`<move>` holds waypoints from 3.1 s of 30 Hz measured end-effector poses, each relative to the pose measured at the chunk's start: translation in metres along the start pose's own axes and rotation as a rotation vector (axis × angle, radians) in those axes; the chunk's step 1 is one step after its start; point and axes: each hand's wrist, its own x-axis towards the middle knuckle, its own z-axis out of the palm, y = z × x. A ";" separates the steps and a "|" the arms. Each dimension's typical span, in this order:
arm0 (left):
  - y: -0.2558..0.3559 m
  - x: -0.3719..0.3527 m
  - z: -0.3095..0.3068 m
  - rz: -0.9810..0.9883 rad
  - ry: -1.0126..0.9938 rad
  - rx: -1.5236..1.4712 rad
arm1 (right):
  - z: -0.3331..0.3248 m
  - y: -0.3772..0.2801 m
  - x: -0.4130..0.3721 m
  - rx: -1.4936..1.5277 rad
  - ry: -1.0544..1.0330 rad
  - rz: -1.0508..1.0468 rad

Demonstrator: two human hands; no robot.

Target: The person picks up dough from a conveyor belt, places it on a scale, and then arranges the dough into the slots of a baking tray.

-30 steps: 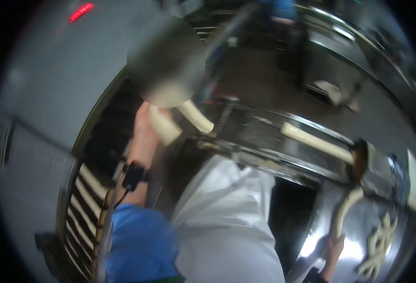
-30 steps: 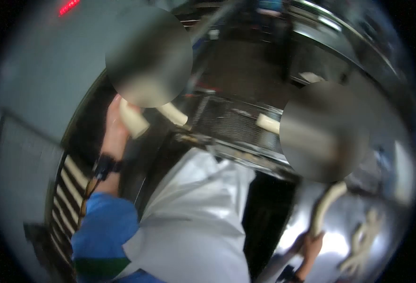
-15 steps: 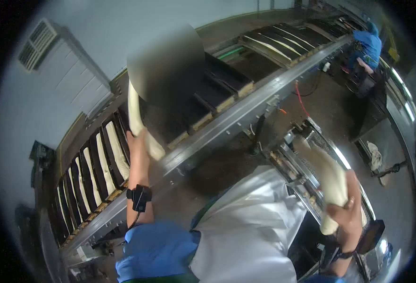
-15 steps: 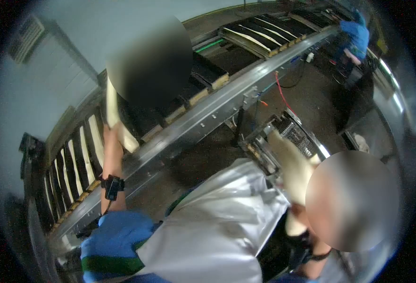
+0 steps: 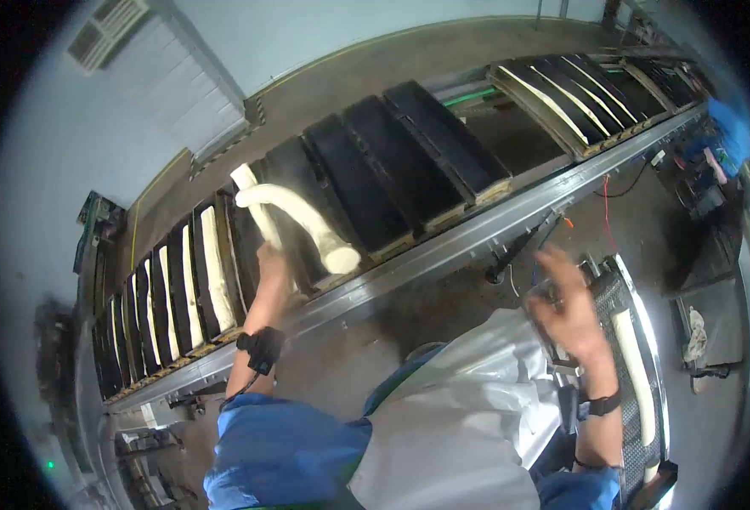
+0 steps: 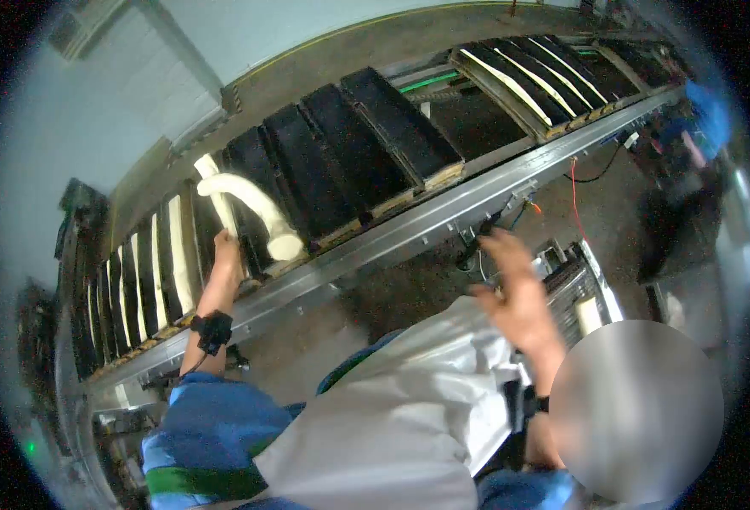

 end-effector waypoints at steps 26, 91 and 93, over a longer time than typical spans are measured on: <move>0.107 -0.004 0.182 0.364 -0.340 -0.222 | -0.132 0.124 -0.044 0.624 0.603 0.283; 0.045 -0.050 0.357 0.084 0.038 0.089 | -0.200 0.453 -0.259 -0.922 0.254 0.900; 0.036 -0.040 0.335 0.101 0.023 0.134 | -0.169 0.479 -0.352 -0.990 0.290 1.102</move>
